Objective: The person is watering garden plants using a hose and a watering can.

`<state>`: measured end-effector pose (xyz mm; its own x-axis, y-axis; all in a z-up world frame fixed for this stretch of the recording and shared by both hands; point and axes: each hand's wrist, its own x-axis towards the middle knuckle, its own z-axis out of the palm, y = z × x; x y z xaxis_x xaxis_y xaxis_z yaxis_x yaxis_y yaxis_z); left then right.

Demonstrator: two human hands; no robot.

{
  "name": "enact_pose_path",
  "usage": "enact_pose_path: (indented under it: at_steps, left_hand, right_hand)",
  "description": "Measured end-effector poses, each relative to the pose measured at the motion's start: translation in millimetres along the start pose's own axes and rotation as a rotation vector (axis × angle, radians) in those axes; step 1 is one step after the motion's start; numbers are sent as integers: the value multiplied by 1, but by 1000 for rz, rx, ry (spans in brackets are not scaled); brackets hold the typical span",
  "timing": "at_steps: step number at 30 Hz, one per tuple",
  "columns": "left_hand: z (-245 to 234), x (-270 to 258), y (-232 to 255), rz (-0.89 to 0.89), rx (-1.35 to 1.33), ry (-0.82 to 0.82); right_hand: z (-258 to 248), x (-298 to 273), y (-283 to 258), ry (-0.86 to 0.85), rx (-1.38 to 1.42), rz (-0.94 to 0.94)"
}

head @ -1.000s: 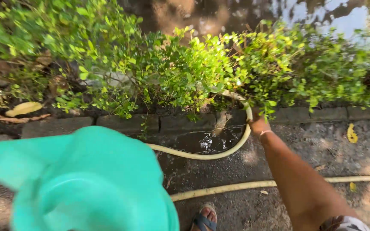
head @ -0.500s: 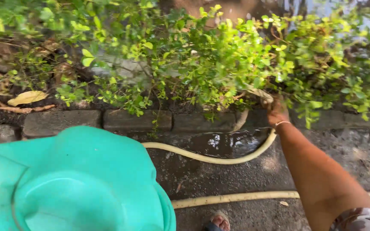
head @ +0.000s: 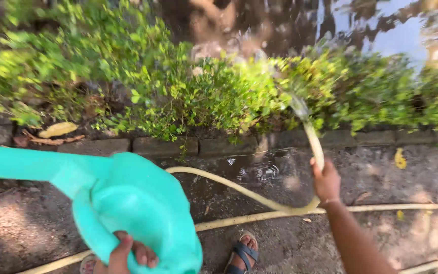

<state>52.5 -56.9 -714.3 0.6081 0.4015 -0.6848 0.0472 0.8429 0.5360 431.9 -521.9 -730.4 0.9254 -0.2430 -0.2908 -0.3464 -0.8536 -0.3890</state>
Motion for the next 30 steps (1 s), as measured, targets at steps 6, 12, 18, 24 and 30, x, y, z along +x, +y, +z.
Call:
enact_pose_path:
  at_steps: [6,12,18,24,30]
  left_hand:
    - [149,-15,102,243,227,343]
    - [55,32,109,234,358,626]
    - [-43,72,133,189,158,736]
    - [-135,118,161,19,-176,747]
    - [-183,132,187,-110,-178,824]
  right_hand:
    - [-57,-111,-59,-96,302,292]
    - [-108,-207,-163,-237,468,373]
    - [-145,-262,-242,-248,583,441]
    - [-122,-271,-244,-231,568,407]
    - [-98,-276,-253,-228,545,352]
